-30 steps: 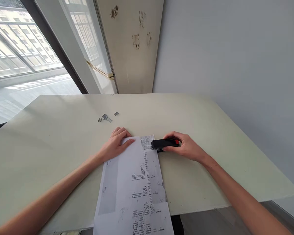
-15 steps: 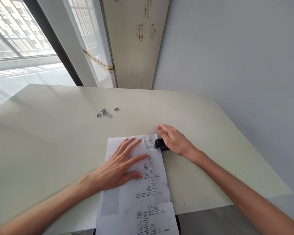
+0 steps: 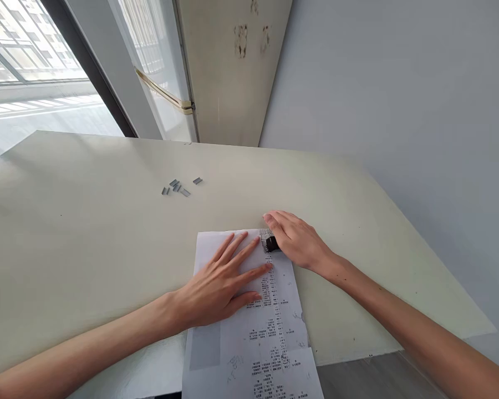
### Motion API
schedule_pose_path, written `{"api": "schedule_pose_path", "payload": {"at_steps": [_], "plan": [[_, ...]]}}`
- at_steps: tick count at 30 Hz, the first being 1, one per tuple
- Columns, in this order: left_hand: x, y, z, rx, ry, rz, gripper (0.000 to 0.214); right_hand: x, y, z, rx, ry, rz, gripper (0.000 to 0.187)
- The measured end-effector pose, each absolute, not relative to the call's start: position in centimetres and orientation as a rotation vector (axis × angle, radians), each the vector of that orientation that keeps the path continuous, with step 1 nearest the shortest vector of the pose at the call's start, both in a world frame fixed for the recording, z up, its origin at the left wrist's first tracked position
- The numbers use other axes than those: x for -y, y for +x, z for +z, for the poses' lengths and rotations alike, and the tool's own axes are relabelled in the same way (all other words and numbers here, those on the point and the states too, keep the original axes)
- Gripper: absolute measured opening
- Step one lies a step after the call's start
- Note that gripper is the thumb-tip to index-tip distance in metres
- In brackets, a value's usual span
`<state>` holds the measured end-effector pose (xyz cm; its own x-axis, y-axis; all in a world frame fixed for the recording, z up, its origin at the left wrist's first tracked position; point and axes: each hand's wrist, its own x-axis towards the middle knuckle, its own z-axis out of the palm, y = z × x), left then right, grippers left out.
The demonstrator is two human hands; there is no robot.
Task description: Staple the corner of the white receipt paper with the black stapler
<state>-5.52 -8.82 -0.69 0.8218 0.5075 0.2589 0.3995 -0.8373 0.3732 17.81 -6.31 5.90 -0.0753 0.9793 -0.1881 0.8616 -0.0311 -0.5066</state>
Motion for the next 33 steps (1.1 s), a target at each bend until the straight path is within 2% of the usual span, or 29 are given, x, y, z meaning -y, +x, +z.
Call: {"api": "schedule_pose_path", "payload": {"at_steps": [7, 33], "plan": [[8.83, -5.33, -0.91, -0.695, 2.702, 0.527, 0.053, 6.48, 17.24, 5.98, 2.019, -2.003, 0.728, 0.052], [9.61, -5.11, -0.98, -0.781, 2.666, 0.515, 0.05, 6.2, 17.31, 5.35, 2.026, -1.997, 0.62, 0.051]]}}
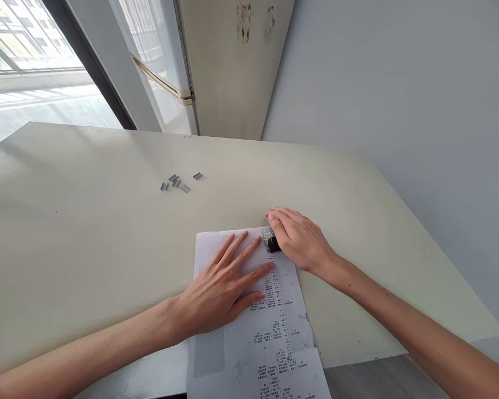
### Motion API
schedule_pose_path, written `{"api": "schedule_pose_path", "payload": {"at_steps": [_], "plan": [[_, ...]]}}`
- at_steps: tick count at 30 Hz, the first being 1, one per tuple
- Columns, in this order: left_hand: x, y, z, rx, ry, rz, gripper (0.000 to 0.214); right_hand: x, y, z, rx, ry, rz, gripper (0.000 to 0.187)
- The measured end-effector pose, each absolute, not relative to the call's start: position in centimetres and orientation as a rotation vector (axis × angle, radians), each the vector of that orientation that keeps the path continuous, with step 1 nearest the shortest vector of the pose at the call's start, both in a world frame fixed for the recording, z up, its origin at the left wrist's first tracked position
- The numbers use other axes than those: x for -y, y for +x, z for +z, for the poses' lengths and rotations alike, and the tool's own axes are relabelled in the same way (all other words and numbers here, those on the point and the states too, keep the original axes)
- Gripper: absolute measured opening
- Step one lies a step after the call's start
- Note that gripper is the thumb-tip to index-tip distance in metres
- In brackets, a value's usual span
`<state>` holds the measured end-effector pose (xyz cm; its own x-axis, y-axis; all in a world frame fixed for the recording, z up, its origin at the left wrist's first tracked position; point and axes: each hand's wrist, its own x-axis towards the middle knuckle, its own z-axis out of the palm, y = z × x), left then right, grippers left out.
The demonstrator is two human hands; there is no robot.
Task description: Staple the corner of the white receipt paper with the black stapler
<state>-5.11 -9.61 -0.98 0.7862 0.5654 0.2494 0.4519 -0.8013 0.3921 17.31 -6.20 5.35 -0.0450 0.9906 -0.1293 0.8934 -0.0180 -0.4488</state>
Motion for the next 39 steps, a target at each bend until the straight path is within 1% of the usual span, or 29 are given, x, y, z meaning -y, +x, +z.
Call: {"api": "schedule_pose_path", "payload": {"at_steps": [15, 28, 39], "plan": [[9.6, -5.0, -1.3, -0.77, 2.635, 0.558, 0.049, 6.2, 16.8, 5.2, 2.042, -1.996, 0.577, 0.049], [9.5, -5.1, -1.0, -0.782, 2.665, 0.522, 0.049, 6.3, 16.9, 5.3, 2.081, -2.031, 0.572, 0.049], [9.6, -5.1, -1.1, -0.779, 2.637, 0.533, 0.049, 6.2, 16.6, 4.6, 2.157, -2.05, 0.436, 0.051]]}}
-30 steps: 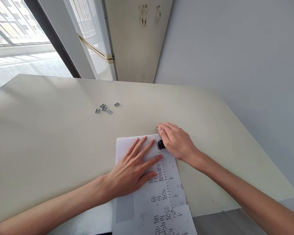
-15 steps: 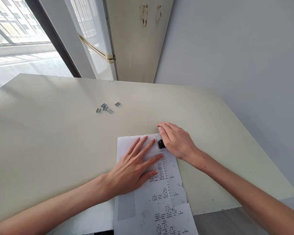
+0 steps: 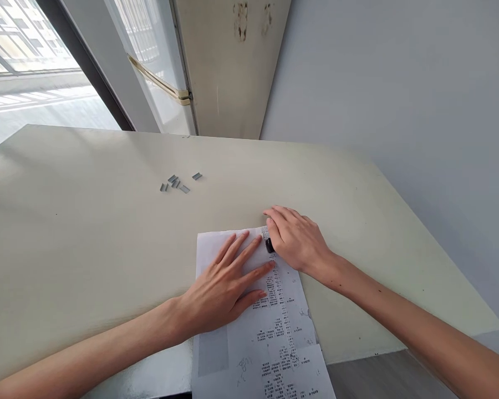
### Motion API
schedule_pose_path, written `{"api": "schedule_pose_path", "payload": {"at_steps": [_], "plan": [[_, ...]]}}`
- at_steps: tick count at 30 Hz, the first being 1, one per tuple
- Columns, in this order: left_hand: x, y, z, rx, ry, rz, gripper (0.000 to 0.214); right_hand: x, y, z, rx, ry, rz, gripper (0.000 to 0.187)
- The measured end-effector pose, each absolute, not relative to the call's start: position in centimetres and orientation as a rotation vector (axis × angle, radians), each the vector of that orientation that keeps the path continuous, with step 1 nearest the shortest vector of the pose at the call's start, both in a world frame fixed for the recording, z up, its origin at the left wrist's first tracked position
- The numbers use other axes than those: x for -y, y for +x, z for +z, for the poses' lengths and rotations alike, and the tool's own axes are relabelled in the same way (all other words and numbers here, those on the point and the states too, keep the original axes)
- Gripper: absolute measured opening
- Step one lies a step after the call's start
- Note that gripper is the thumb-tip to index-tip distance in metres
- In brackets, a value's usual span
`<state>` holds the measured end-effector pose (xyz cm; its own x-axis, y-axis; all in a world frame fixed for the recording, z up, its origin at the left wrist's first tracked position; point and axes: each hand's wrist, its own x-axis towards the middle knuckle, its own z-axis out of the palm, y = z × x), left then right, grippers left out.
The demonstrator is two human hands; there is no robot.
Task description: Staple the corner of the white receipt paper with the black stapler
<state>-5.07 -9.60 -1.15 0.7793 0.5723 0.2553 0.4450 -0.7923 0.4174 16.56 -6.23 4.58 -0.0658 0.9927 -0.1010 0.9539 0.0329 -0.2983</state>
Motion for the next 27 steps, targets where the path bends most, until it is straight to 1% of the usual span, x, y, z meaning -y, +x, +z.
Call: {"api": "schedule_pose_path", "payload": {"at_steps": [2, 7, 10, 13, 17, 19, 23, 27], "plan": [[9.6, -5.1, -1.1, -0.777, 2.633, 0.528, 0.049, 6.3, 16.4, 4.3, 2.194, -2.059, 0.375, 0.052], [9.5, -5.1, -1.0, -0.769, 2.628, 0.526, 0.054, 6.5, 15.1, 3.3, 2.342, -2.031, 0.083, 0.054], [9.4, -5.1, -0.8, -0.765, 2.64, 0.511, 0.058, 6.5, 14.4, 3.1, 2.397, -2.022, 0.018, 0.056], [9.3, -5.2, -0.8, -0.764, 2.652, 0.506, 0.055, 6.2, 14.5, 3.5, 2.36, -2.001, 0.097, 0.055], [9.3, -5.6, -1.0, -0.754, 2.656, 0.522, 0.051, 6.4, 16.1, 4.5, 2.124, -1.906, 0.415, 0.051], [9.3, -6.2, -0.9, -0.742, 2.666, 0.517, 0.051, 7.0, 17.4, 4.7, 2.079, -1.772, 0.497, 0.048], [8.9, -8.1, -0.3, -0.687, 2.7, 0.444, 0.051, 9.0, 20.5, 3.7, 2.285, -1.459, 0.431, 0.037], [8.4, -11.0, 0.7, -0.646, 2.743, 0.38, 0.05, 10.5, 22.9, 1.9, 2.268, -1.455, 0.373, 0.038]]}}
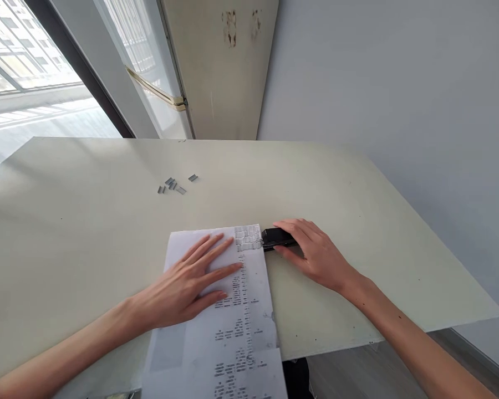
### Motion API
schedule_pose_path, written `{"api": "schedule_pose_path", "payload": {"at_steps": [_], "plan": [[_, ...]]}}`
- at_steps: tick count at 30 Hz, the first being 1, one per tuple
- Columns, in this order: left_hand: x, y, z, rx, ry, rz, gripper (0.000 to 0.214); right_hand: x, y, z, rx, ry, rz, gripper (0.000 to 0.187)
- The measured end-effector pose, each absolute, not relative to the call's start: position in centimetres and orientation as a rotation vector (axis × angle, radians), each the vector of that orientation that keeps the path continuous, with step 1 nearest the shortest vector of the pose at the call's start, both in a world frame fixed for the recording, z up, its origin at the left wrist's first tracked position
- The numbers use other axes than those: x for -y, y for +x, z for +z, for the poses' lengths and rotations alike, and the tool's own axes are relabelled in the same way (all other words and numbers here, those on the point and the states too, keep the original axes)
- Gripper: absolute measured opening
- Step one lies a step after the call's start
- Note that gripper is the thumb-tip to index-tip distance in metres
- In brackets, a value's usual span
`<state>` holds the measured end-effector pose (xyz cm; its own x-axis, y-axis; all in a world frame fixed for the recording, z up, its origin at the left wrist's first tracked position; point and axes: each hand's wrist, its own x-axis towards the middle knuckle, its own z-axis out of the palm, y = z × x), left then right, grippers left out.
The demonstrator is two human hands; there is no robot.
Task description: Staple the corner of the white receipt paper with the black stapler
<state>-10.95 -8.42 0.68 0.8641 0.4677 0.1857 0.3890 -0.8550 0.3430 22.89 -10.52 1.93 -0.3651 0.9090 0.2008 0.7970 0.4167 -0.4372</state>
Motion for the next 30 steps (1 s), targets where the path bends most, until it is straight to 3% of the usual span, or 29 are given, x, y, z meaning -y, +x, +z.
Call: {"api": "schedule_pose_path", "payload": {"at_steps": [4, 8, 15, 19, 24, 27, 30], "plan": [[7.9, -13.8, 1.5, -0.68, 2.745, 0.395, 0.043, 10.4, 23.3, 1.0, 2.17, -1.461, 0.459, 0.031], [7.2, -16.0, 1.9, -1.141, 2.634, 0.535, 0.033, 9.0, 22.4, 0.9, 2.095, -1.426, 0.449, 0.028], [5.8, -18.0, 1.7, -1.771, 2.284, 0.431, 0.063, 8.0, 21.7, 1.2, 2.072, -1.407, 0.452, 0.036], [5.5, -18.3, 2.9, -1.757, 2.133, 0.326, 0.06, 10.8, 22.7, 1.4, 2.018, -1.471, 0.365, 0.048], [6.6, -18.3, 4.9, -1.51, 1.865, 0.397, 0.047, 15.8, 24.2, 1.1, 1.826, -1.553, 0.408, 0.041], [7.4, -18.4, 5.3, -1.44, 1.764, 0.57, 0.057, 18.2, 24.2, 1.6, 1.776, -1.545, 0.628, 0.026], [7.8, -17.9, 5.6, -1.401, 1.654, 0.644, 0.058, 19.7, 23.5, 3.0, 1.778, -1.516, 0.986, 0.028]]}}
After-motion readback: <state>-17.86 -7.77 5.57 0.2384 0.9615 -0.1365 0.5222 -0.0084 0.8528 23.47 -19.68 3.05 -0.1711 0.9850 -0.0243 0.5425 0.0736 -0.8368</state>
